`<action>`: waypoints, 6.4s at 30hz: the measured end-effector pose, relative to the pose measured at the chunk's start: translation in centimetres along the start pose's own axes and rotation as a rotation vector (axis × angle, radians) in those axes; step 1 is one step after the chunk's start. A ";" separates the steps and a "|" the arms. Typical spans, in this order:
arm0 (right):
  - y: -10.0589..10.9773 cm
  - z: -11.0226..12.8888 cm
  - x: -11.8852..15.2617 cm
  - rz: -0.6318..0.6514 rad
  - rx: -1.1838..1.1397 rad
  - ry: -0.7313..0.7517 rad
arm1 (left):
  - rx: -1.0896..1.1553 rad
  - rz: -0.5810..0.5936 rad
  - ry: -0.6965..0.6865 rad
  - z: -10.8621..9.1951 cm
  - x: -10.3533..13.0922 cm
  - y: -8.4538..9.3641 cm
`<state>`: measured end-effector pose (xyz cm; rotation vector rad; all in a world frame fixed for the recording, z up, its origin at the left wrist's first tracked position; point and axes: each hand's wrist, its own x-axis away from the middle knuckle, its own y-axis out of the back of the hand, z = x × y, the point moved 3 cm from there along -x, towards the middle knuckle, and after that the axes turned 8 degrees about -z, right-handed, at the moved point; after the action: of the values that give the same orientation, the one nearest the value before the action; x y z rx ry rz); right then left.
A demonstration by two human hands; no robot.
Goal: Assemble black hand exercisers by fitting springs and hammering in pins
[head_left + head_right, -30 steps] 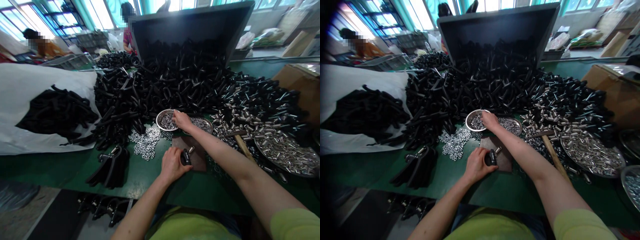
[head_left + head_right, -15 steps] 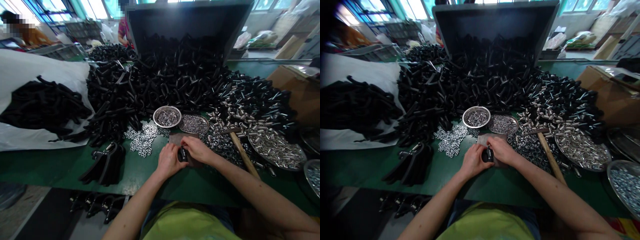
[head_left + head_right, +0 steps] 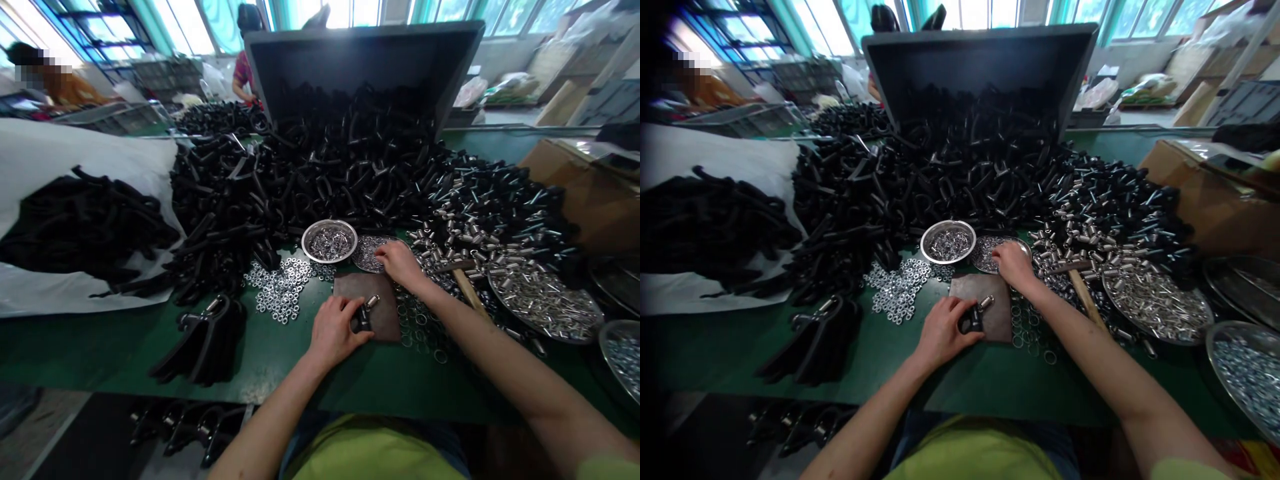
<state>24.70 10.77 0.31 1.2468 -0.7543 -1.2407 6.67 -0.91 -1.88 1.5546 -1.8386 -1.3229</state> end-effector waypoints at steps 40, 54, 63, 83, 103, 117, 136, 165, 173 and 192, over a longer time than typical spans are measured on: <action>-0.5 -0.6 0.6 -0.231 -0.689 -0.287 | 1.952 0.008 1.211 -0.4 -0.1 1.1; 1.5 5.3 5.9 -0.133 -1.072 -0.205 | 2.050 0.064 1.188 -0.5 -0.2 0.7; 1.0 6.0 6.6 -0.214 -1.011 -0.061 | 2.044 0.125 1.078 -1.1 0.0 0.8; 0.2 2.8 7.0 -0.096 -0.093 0.896 | 0.241 0.045 0.063 0.4 -0.4 0.6; 6.2 -6.9 15.3 -0.226 0.278 -0.410 | -0.083 0.045 0.078 -0.2 -0.4 0.5; 7.0 4.1 14.6 -0.245 -0.398 0.030 | -0.068 0.020 0.100 -0.2 -0.3 0.3; 3.4 0.2 14.6 -0.108 -0.089 -0.019 | -0.043 -0.004 0.135 -0.3 -0.1 0.1; 1.2 3.6 9.3 0.095 0.155 -0.010 | -0.491 -0.253 0.382 15.3 -11.1 14.4; 1.0 2.5 9.7 0.042 -0.022 -0.115 | -0.245 -0.201 0.538 19.4 -11.3 16.6; 5.7 8.4 11.5 -0.413 -0.783 -0.145 | 1.239 0.101 0.766 -4.9 0.5 4.3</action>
<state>21.00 -3.21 5.46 0.6715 -0.0553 -1.7479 8.04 -3.64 3.90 1.9677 -2.1293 0.6651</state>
